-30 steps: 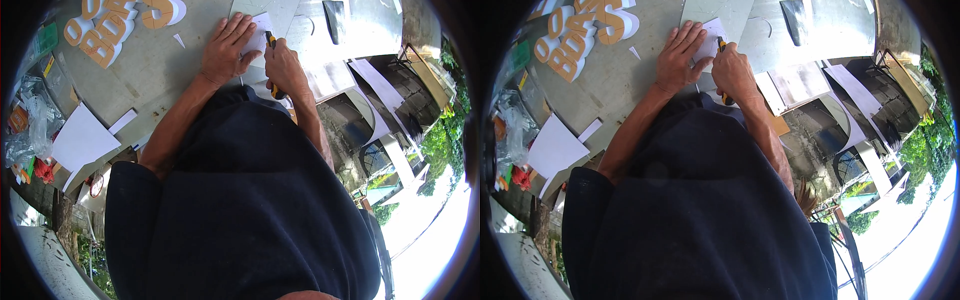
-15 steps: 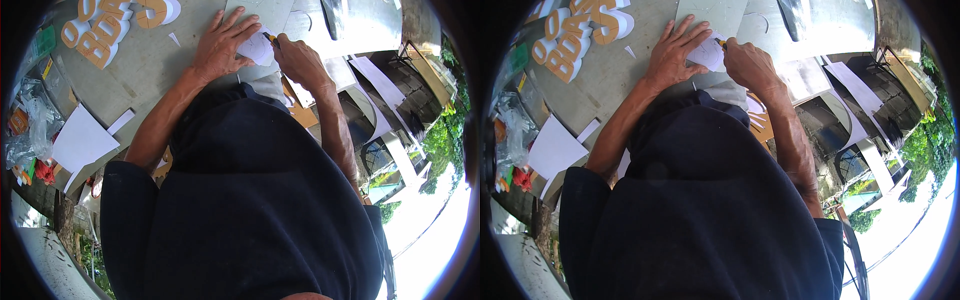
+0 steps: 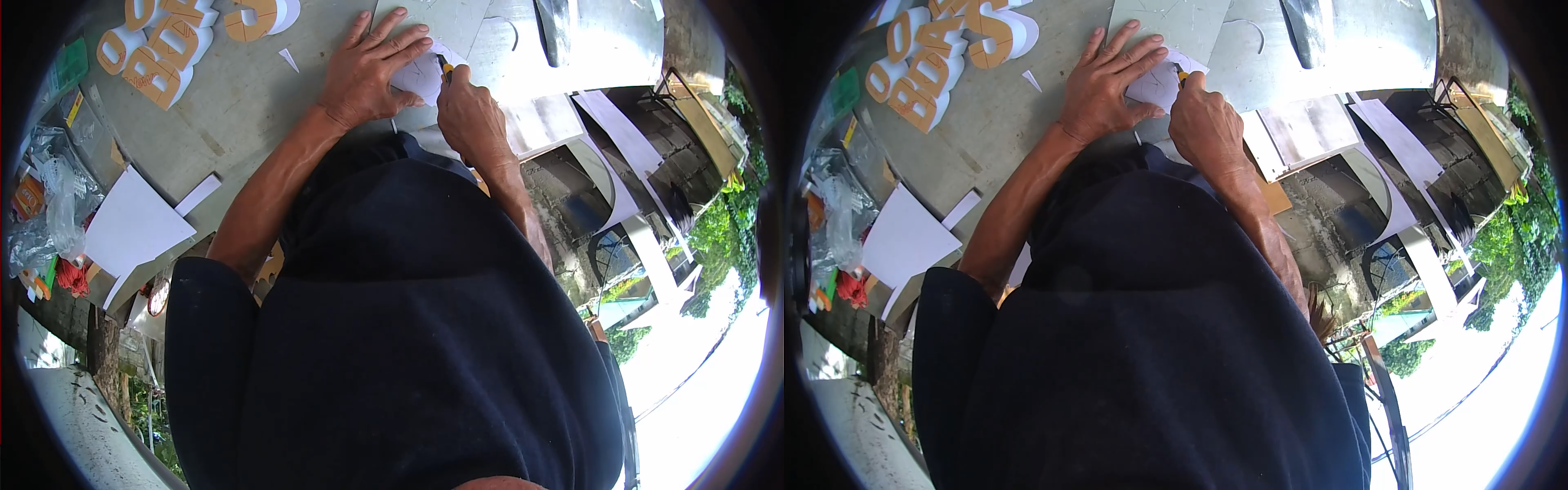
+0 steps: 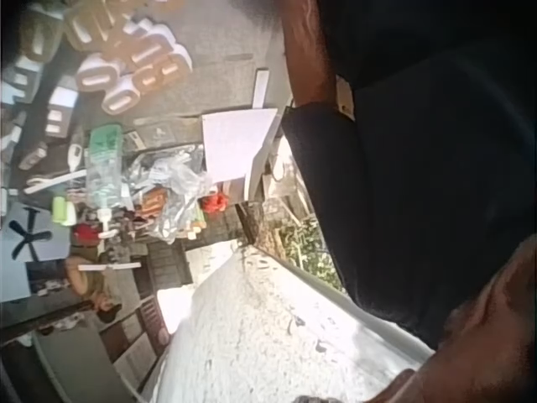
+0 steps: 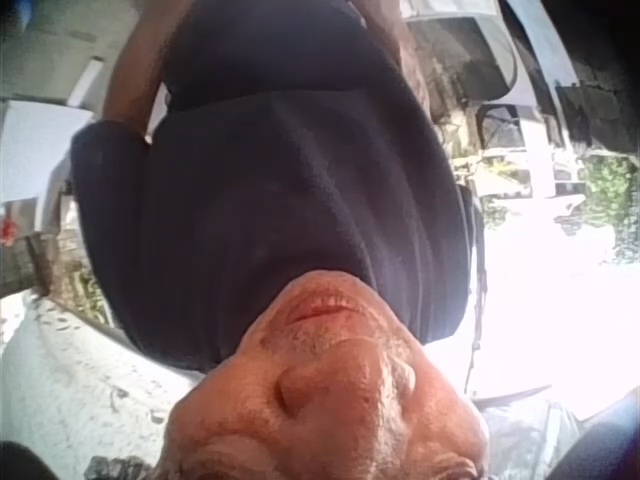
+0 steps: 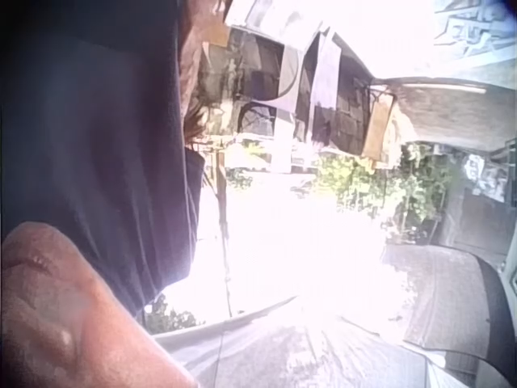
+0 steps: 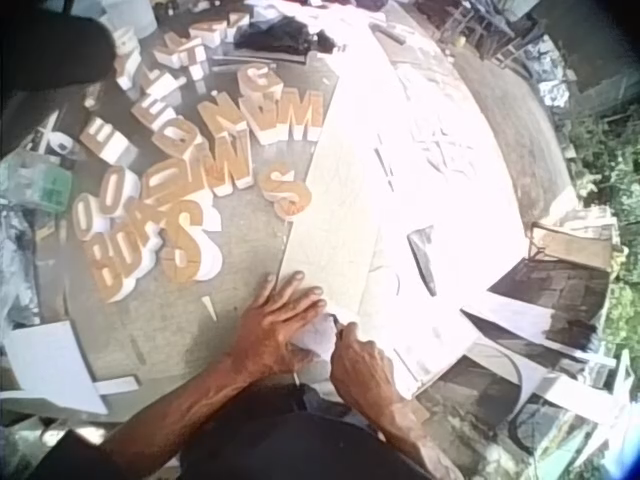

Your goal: Removing excess vinyl from cut letters and trimming backing paper.

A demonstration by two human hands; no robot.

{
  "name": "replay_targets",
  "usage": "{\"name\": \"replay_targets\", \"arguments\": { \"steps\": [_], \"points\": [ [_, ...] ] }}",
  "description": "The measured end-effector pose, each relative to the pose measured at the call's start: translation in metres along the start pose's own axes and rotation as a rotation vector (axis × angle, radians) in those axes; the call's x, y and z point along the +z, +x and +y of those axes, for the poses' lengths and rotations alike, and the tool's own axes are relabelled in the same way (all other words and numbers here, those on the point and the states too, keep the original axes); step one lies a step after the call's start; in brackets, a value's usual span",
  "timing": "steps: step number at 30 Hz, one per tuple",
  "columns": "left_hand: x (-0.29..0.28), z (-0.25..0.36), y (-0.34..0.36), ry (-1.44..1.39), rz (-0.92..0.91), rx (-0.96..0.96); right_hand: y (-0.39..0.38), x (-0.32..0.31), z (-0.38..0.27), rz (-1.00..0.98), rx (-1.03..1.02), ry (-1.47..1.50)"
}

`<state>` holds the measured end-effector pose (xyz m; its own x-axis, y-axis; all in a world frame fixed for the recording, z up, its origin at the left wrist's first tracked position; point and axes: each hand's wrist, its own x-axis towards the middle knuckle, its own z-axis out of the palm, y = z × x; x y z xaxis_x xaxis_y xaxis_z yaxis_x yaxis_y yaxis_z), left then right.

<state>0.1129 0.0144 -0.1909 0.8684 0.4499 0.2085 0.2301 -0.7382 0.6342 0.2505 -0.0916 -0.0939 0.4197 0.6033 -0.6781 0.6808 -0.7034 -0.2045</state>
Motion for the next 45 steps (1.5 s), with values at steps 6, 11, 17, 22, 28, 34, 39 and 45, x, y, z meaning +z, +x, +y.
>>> {"name": "replay_targets", "arguments": {
  "steps": [6, 11, 17, 22, 28, 34, 39, 45],
  "points": [
    [0.004, -0.006, -0.002, 0.024, 0.025, 0.012, 0.001, 0.007, -0.005, 0.008, 0.036, 0.037],
    [0.004, -0.004, -0.004, 0.022, 0.039, 0.017, -0.002, 0.008, -0.008, -0.006, 0.085, 0.081],
    [0.004, -0.002, -0.004, 0.014, 0.033, -0.004, -0.002, 0.015, -0.006, 0.026, 0.075, 0.057],
    [0.004, -0.004, -0.004, -0.002, 0.034, 0.001, -0.003, 0.015, -0.001, 0.004, 0.055, 0.096],
    [0.006, -0.006, -0.005, -0.004, 0.048, 0.022, 0.004, -0.002, 0.007, -0.077, -0.07, 0.211],
    [0.007, -0.002, -0.004, 0.017, 0.057, 0.016, 0.01, -0.001, 0.016, -0.079, -0.232, 0.086],
    [0.003, 0.003, -0.002, 0.028, 0.068, 0.012, 0.004, 0.011, 0.008, -0.038, -0.033, 0.304],
    [0.011, -0.006, -0.006, 0.041, 0.085, 0.011, -0.003, 0.016, -0.001, 0.019, 0.018, 0.234]
  ]
}}
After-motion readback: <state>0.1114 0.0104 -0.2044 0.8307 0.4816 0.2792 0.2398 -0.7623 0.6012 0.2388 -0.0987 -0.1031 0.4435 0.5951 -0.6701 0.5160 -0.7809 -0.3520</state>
